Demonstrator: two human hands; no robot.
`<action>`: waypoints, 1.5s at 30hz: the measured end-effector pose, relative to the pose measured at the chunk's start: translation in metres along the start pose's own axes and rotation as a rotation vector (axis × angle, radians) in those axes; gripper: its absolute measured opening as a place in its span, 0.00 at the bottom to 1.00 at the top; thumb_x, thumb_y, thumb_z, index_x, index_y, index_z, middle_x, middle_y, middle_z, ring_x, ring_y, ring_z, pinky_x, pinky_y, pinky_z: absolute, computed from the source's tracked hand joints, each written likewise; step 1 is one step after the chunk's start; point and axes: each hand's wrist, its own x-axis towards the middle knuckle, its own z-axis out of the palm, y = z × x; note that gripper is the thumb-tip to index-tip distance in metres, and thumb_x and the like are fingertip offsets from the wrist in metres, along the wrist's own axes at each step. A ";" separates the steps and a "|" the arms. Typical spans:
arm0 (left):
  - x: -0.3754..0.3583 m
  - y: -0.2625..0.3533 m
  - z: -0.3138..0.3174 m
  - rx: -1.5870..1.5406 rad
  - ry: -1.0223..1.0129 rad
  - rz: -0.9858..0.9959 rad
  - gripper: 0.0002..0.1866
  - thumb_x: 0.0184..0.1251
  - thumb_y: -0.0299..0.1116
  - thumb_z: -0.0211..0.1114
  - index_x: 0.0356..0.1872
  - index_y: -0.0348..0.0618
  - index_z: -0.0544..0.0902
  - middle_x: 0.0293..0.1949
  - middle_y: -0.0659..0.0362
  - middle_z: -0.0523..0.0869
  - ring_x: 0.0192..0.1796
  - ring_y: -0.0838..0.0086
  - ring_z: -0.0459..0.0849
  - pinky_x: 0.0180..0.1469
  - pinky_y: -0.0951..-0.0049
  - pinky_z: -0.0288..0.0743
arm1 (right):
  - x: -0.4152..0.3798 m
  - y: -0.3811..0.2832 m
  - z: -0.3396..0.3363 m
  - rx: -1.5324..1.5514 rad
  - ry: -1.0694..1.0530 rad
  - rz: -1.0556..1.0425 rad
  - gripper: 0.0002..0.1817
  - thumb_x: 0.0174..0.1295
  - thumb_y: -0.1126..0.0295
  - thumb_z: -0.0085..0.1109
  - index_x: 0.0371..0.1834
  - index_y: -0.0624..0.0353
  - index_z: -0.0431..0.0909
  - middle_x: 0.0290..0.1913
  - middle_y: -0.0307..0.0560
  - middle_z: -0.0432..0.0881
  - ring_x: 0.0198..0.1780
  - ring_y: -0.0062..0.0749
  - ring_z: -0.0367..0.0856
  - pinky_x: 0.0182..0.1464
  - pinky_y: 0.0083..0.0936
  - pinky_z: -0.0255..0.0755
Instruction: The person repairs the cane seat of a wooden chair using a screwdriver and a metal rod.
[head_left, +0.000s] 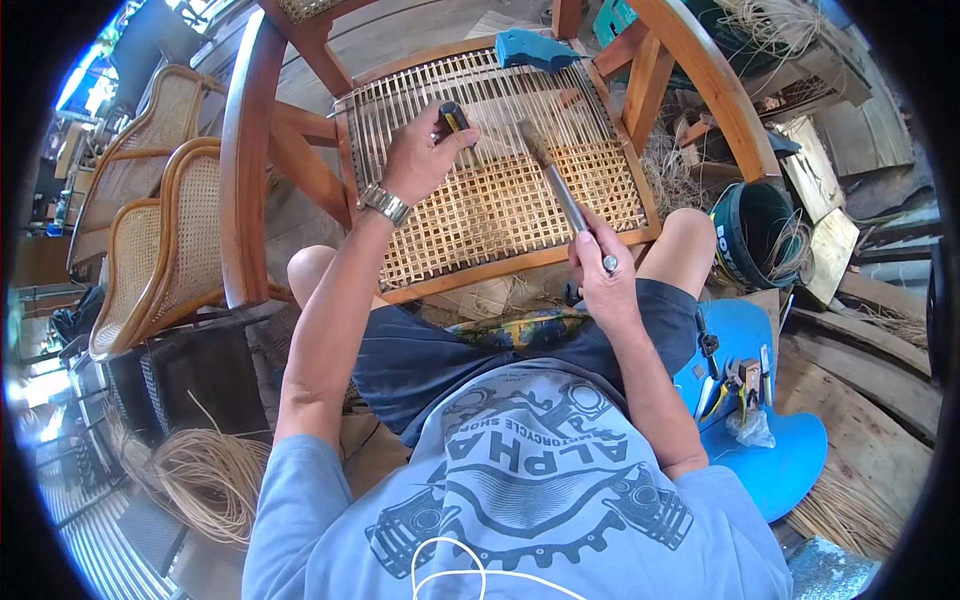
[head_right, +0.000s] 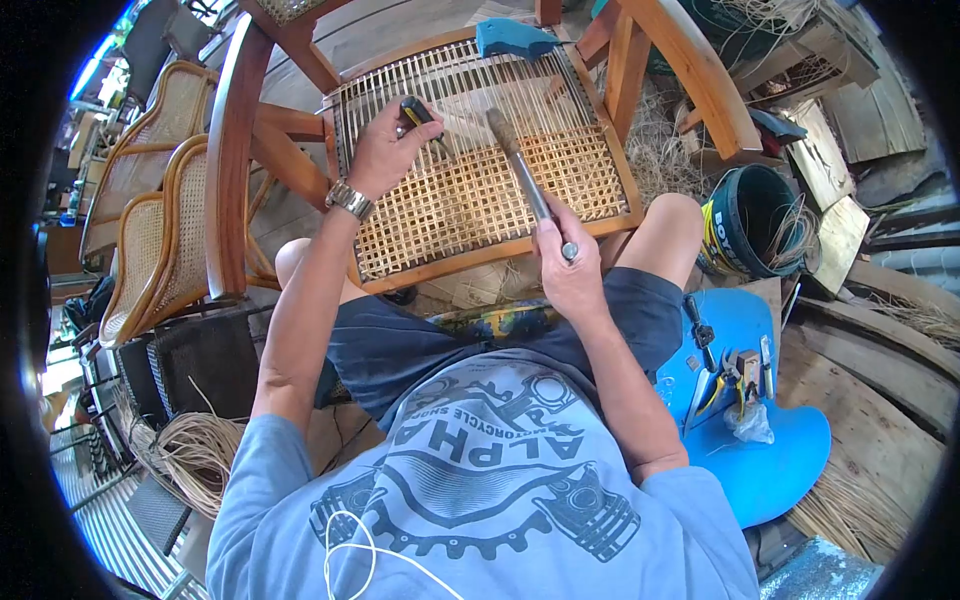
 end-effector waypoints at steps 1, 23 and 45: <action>-0.002 0.001 0.003 0.058 -0.003 0.004 0.18 0.69 0.46 0.75 0.47 0.44 0.84 0.33 0.57 0.92 0.35 0.70 0.91 0.39 0.67 0.81 | 0.001 -0.003 -0.002 0.002 -0.014 -0.003 0.23 0.80 0.69 0.48 0.73 0.68 0.70 0.32 0.34 0.73 0.32 0.15 0.70 0.34 0.17 0.67; -0.034 0.007 -0.003 -0.014 0.163 -0.052 0.11 0.71 0.37 0.74 0.46 0.44 0.85 0.41 0.60 0.94 0.42 0.79 0.90 0.46 0.73 0.83 | -0.023 0.008 0.031 -0.216 -0.342 -0.026 0.22 0.80 0.66 0.52 0.70 0.68 0.72 0.37 0.45 0.79 0.37 0.22 0.73 0.42 0.24 0.73; -0.003 0.018 0.016 0.124 0.137 -0.054 0.12 0.70 0.36 0.75 0.47 0.43 0.85 0.39 0.58 0.94 0.40 0.72 0.92 0.43 0.70 0.83 | 0.036 -0.006 -0.003 -0.126 -0.205 -0.138 0.18 0.80 0.69 0.50 0.64 0.69 0.77 0.31 0.35 0.76 0.30 0.16 0.70 0.33 0.20 0.68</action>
